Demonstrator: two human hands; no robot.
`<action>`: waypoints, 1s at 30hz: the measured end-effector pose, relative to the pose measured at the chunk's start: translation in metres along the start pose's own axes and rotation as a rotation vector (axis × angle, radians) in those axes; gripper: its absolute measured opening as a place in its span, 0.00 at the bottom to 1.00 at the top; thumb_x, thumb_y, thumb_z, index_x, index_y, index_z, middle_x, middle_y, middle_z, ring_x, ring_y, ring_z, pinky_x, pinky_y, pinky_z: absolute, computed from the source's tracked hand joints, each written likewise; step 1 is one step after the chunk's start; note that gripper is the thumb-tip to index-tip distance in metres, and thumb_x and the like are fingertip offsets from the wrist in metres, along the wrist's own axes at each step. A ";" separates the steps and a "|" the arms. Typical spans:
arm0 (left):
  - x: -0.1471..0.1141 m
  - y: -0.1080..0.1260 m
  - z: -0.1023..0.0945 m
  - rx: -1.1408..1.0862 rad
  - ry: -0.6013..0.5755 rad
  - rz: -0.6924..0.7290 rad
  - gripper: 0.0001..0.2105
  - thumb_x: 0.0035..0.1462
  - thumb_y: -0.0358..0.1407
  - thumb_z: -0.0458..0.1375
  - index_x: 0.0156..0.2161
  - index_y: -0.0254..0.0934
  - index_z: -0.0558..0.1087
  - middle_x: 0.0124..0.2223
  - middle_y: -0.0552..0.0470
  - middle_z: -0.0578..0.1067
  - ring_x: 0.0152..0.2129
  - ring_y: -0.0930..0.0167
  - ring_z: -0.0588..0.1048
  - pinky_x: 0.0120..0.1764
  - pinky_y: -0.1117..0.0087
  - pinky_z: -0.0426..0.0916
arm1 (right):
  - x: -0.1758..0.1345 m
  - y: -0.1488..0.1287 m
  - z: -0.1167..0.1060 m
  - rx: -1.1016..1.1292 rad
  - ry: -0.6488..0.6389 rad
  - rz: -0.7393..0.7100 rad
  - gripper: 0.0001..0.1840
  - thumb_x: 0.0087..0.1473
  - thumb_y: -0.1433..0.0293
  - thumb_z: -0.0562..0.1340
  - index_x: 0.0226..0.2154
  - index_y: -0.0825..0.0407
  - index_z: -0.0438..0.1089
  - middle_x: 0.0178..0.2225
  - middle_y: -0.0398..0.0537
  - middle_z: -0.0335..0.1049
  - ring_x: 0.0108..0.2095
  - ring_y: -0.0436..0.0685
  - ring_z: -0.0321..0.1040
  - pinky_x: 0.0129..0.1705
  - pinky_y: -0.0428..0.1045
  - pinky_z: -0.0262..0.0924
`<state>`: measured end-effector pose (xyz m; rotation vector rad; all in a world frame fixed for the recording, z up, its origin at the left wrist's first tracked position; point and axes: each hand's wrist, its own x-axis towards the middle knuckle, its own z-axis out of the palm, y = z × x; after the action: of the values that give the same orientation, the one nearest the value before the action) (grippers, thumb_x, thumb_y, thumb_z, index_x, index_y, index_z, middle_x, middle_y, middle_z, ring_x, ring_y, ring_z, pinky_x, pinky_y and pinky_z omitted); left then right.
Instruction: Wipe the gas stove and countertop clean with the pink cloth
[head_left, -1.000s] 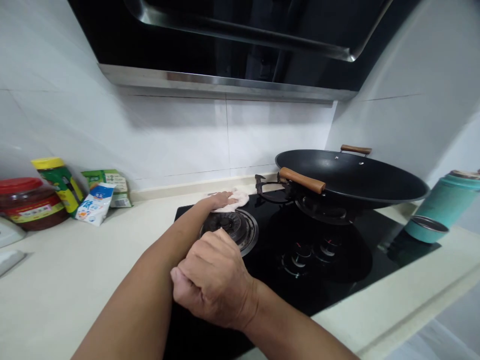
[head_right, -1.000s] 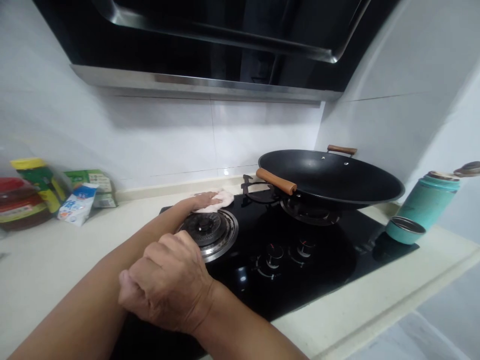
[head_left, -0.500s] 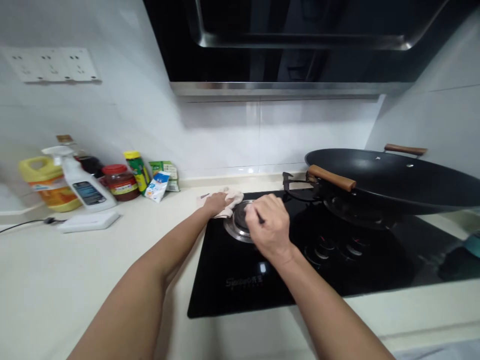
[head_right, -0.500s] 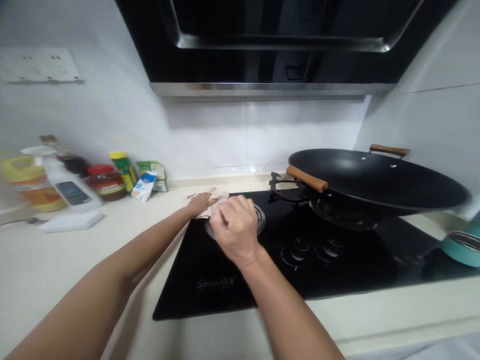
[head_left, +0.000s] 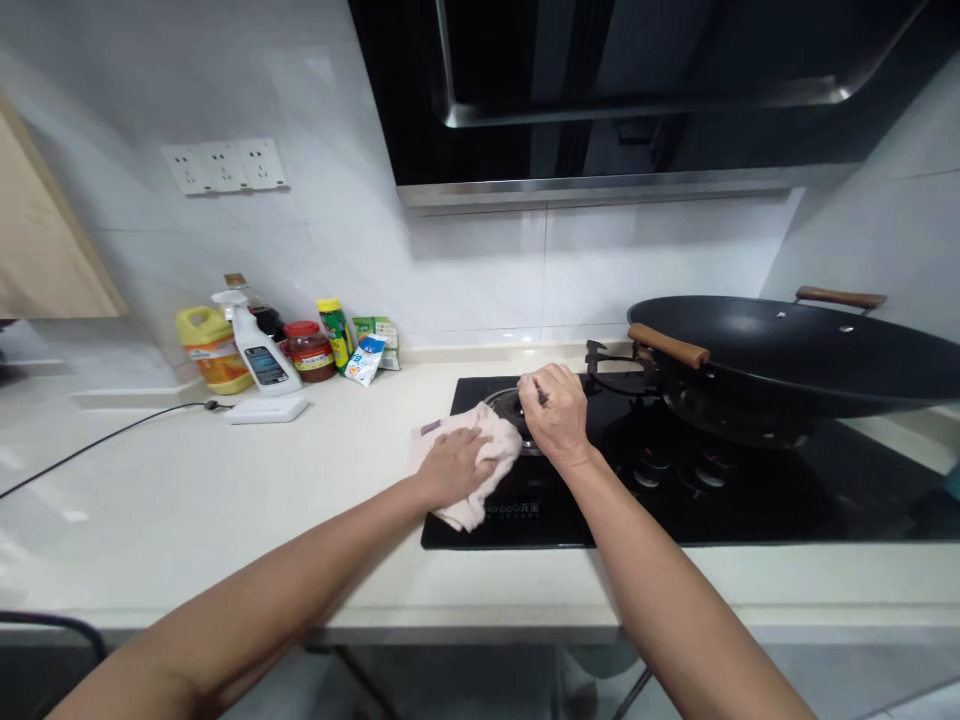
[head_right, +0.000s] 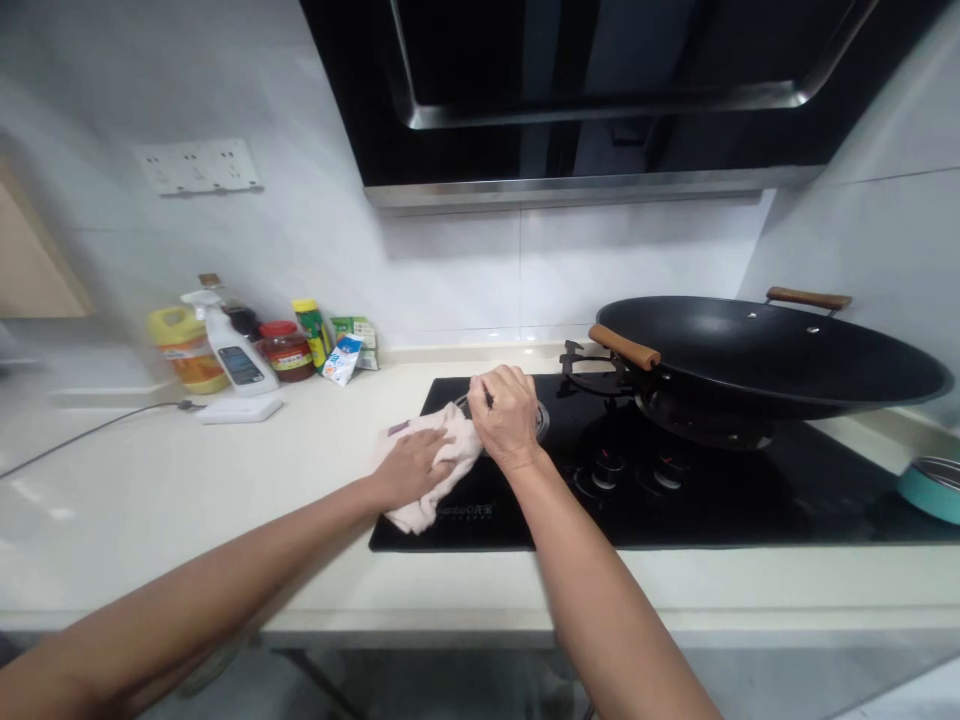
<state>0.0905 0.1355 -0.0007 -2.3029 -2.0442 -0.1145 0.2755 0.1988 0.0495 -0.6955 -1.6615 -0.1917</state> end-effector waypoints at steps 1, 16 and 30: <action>-0.010 0.010 -0.001 -0.005 -0.003 0.016 0.27 0.67 0.47 0.47 0.67 0.44 0.63 0.71 0.47 0.61 0.67 0.57 0.59 0.67 0.55 0.53 | -0.002 0.000 0.002 0.016 -0.042 0.006 0.17 0.66 0.68 0.54 0.24 0.49 0.64 0.28 0.46 0.69 0.35 0.55 0.64 0.43 0.52 0.54; -0.017 0.090 -0.003 -0.302 0.043 0.535 0.34 0.62 0.52 0.55 0.65 0.32 0.61 0.67 0.35 0.65 0.64 0.52 0.63 0.65 0.50 0.55 | -0.013 0.010 0.006 0.143 -0.599 0.311 0.21 0.65 0.58 0.50 0.27 0.49 0.68 0.32 0.47 0.73 0.36 0.56 0.67 0.40 0.49 0.56; -0.045 -0.013 -0.036 -0.391 -0.116 0.493 0.22 0.55 0.39 0.61 0.57 0.48 0.75 0.63 0.51 0.70 0.57 0.62 0.71 0.57 0.65 0.66 | -0.088 -0.068 -0.075 -0.224 -1.173 0.208 0.46 0.57 0.46 0.61 0.71 0.35 0.45 0.69 0.55 0.51 0.64 0.74 0.51 0.60 0.68 0.48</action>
<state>0.0714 0.0890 0.0311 -3.0423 -1.5359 -0.3904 0.3069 0.0777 0.0003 -1.2802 -2.6683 0.2460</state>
